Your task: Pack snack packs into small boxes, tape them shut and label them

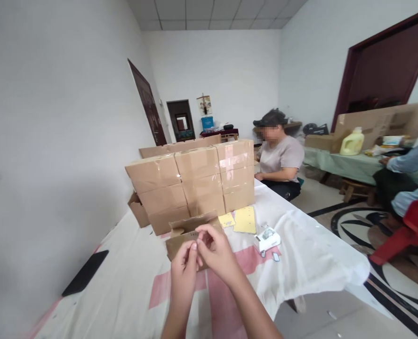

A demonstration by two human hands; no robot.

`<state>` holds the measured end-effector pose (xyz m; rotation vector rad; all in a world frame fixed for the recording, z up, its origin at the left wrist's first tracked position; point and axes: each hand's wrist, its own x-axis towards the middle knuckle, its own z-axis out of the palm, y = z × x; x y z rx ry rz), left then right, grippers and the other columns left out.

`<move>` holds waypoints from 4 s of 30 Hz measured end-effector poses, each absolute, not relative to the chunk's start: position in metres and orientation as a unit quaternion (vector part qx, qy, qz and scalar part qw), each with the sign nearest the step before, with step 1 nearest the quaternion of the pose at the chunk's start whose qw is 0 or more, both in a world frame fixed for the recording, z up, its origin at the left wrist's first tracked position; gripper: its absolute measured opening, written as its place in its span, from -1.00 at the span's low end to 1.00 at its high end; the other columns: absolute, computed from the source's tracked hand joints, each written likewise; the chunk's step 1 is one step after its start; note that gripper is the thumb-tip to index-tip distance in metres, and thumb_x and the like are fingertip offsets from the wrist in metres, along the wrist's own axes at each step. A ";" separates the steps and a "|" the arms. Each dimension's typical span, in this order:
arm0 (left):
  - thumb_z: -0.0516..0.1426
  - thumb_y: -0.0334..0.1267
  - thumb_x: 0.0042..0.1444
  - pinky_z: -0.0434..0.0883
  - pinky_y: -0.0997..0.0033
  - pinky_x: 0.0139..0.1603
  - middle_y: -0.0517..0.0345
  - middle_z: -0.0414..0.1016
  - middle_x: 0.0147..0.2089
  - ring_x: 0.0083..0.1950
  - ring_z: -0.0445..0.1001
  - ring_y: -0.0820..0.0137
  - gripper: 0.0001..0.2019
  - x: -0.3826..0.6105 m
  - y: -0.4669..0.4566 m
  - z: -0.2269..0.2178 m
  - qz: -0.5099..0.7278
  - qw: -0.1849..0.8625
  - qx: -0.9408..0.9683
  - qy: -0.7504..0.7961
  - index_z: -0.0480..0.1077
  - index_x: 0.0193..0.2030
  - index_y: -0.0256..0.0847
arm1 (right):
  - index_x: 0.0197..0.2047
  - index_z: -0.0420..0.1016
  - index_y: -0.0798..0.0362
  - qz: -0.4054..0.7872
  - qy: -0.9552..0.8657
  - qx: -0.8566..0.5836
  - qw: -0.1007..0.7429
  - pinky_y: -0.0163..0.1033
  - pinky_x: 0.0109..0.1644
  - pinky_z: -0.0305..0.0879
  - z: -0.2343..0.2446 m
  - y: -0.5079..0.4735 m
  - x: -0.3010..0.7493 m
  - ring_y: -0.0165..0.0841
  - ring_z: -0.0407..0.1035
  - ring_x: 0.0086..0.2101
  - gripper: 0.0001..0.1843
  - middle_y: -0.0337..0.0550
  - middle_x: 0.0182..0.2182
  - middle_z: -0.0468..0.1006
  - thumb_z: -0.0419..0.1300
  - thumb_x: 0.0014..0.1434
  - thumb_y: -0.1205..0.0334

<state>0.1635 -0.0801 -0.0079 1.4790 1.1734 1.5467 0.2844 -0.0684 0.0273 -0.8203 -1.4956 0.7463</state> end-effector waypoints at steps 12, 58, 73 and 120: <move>0.08 0.26 0.22 0.39 0.32 -0.36 0.16 0.45 -0.51 -0.45 0.43 0.32 -0.53 0.131 -0.052 -0.010 0.520 0.305 0.563 0.566 0.43 -0.24 -0.16 | -0.21 0.37 -0.05 0.301 -0.673 -0.339 0.585 -0.24 -0.16 0.30 0.034 -0.064 0.286 -0.31 0.37 -0.24 -0.94 -0.21 -0.29 0.44 0.10 0.33 0.28; 0.17 0.03 0.27 -0.02 -0.37 0.50 -0.09 -0.01 0.58 0.59 -0.01 0.06 -0.09 0.087 -0.012 -0.028 0.132 0.002 0.806 0.577 -0.24 0.58 -0.11 | -0.24 0.39 0.01 0.411 -0.699 -0.462 0.359 -0.32 -0.31 0.23 0.001 0.075 0.264 -0.41 0.34 -0.42 -0.82 -0.35 -0.48 0.46 0.19 0.04 0.39; 0.13 -0.07 0.34 -0.04 -0.59 0.43 0.20 0.03 0.58 0.57 0.04 0.00 -0.50 0.088 -0.016 -0.026 0.112 -0.049 0.838 0.532 0.26 0.40 0.25 | -0.19 0.45 0.02 0.244 -0.789 -0.474 0.305 -0.26 -0.19 0.16 -0.003 0.070 0.265 -0.34 0.34 -0.32 -0.84 -0.24 -0.38 0.55 0.12 0.20 0.42; 0.09 -0.19 0.27 0.21 -0.03 0.42 0.07 0.53 0.27 0.24 0.50 0.10 -0.45 0.076 0.004 -0.041 0.162 -0.079 0.888 0.422 0.20 0.41 0.02 | -0.13 0.57 0.04 0.250 -0.710 -0.620 0.223 -0.18 -0.20 0.26 -0.102 0.105 0.589 -0.26 0.40 -0.31 -0.67 -0.08 -0.28 0.58 0.06 0.32 0.04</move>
